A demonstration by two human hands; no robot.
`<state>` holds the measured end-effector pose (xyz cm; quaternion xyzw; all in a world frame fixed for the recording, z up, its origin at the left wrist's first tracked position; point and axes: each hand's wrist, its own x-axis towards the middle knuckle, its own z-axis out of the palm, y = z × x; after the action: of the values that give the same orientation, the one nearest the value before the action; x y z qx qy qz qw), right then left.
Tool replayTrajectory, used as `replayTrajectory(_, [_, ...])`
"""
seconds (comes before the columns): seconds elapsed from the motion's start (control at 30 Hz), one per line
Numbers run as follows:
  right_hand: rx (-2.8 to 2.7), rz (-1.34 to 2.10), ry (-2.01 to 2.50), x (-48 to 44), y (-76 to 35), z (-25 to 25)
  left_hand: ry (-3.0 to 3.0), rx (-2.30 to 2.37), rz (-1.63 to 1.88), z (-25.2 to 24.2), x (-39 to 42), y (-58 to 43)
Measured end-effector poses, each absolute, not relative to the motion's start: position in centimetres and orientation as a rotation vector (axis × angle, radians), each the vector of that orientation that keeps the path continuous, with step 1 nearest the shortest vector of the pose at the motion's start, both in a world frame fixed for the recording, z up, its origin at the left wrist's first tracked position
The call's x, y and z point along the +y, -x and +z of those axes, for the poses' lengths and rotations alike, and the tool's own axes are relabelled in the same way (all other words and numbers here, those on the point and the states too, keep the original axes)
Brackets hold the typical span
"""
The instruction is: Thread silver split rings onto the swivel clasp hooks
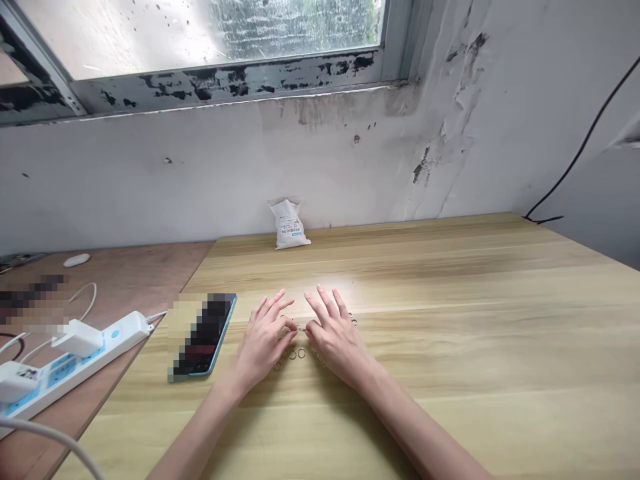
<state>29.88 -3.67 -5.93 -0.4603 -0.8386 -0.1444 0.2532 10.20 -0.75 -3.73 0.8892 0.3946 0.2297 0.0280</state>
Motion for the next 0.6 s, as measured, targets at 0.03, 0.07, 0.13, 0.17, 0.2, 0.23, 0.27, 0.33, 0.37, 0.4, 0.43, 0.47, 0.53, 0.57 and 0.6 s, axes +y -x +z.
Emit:
replayTrajectory(0.03, [-2.282, -0.391, 1.231, -3.7, -29.7, -5.9, -2.749, 1.218, 0.72, -3.8, -0.8, -10.2])
replayTrajectory(0.07, [-2.284, -0.391, 1.216, -3.7, -29.5, -5.9, -2.752, 1.218, 0.728, -3.8, -0.8, -10.2])
replayTrajectory(0.13, [-2.274, -0.399, 1.209, -3.7, -29.4, -5.9, -2.76, 1.208, 0.735, -3.8, -0.8, -10.3])
replayTrajectory(0.17, [-2.264, -0.406, 1.217, -3.6, -29.4, -6.0, -2.765, 1.198, 0.734, -3.8, -0.8, -10.3])
replayTrajectory(0.2, [-2.254, -0.411, 1.229, -3.6, -29.5, -6.0, -2.771, 1.187, 0.731, -3.8, -0.8, -10.3])
replayTrajectory(0.23, [-2.246, -0.412, 1.243, -3.5, -29.5, -6.1, -2.778, 1.175, 0.723, -3.7, -0.8, -10.3])
replayTrajectory(0.27, [-2.241, -0.408, 1.254, -3.5, -29.6, -6.1, -2.784, 1.161, 0.712, -3.6, -0.8, -10.3])
replayTrajectory(0.33, [-2.236, -0.384, 1.272, -3.5, -29.7, -6.1, -2.789, 1.139, 0.692, -3.4, -0.8, -10.3])
replayTrajectory(0.37, [-2.231, -0.369, 1.28, -3.6, -29.8, -6.1, -2.783, 1.13, 0.687, -3.3, -0.9, -10.3])
replayTrajectory(0.4, [-2.222, -0.354, 1.292, -3.6, -29.8, -6.0, -2.771, 1.12, 0.688, -3.2, -0.9, -10.3])
replayTrajectory(0.43, [-2.207, -0.341, 1.305, -3.7, -29.7, -6.0, -2.751, 1.113, 0.697, -3.0, -0.9, -10.2])
replayTrajectory(0.47, [-2.193, -0.33, 1.317, -3.8, -29.7, -5.9, -2.726, 1.11, 0.711, -2.9, -0.9, -10.2])
replayTrajectory(0.53, [-2.173, -0.311, 1.337, -3.9, -29.5, -5.8, -2.664, 1.112, 0.739, -2.8, -1.0, -10.2])
replayTrajectory(0.57, [-2.169, -0.302, 1.339, -4.0, -29.4, -5.7, -2.632, 1.113, 0.753, -2.7, -1.0, -10.2])
replayTrajectory(0.6, [-2.168, -0.291, 1.337, -4.1, -29.3, -5.7, -2.598, 1.113, 0.766, -2.7, -1.0, -10.2])
